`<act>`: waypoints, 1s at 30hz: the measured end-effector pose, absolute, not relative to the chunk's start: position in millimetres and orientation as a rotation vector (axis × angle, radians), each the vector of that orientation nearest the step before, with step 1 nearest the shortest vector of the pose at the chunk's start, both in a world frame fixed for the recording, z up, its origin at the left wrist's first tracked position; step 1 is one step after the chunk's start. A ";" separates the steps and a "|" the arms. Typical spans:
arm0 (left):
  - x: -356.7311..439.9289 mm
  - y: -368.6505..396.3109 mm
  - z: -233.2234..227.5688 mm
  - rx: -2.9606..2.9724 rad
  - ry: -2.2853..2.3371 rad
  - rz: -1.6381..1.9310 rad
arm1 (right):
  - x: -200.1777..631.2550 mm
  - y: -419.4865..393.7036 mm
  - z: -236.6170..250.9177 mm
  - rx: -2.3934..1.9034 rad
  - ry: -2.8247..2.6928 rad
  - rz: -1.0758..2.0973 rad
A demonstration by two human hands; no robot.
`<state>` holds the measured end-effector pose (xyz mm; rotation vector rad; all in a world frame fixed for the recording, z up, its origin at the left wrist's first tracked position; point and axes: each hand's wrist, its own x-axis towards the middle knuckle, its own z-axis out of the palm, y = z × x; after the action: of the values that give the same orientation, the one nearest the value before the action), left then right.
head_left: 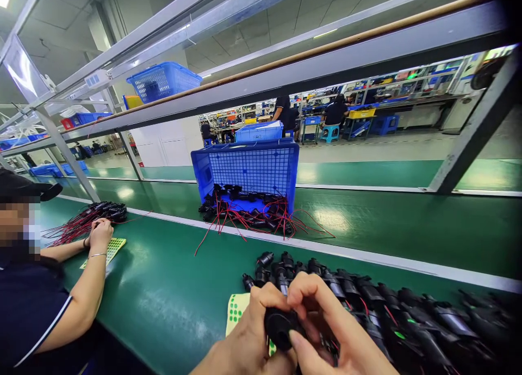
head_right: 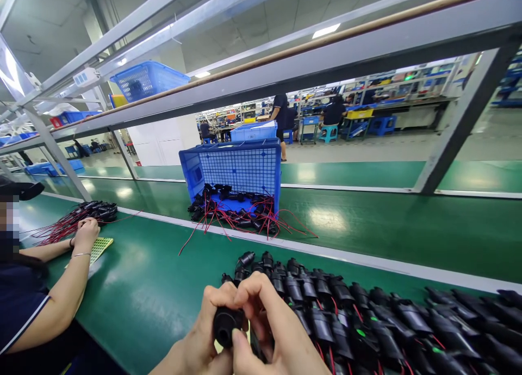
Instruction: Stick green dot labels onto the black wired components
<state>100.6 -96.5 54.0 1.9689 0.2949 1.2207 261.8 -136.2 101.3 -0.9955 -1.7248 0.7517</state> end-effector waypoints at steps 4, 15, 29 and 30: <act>94.3 -94.2 74.3 1.629 0.431 0.991 | 263.5 -125.8 108.6 -0.920 -1.833 0.805; 82.7 -99.1 80.9 1.345 0.444 0.931 | 281.9 -113.8 105.8 -0.924 -2.084 0.131; 87.0 -112.0 93.2 1.468 0.665 0.951 | 272.2 -121.4 104.3 -0.960 -2.110 -0.081; 86.8 -112.6 93.6 1.474 0.666 0.942 | 271.9 -121.5 104.9 -0.961 -2.110 -0.083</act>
<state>86.8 -112.6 93.6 1.4741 0.6661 0.9425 271.9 -121.5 104.9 -0.9613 -2.1104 -0.0830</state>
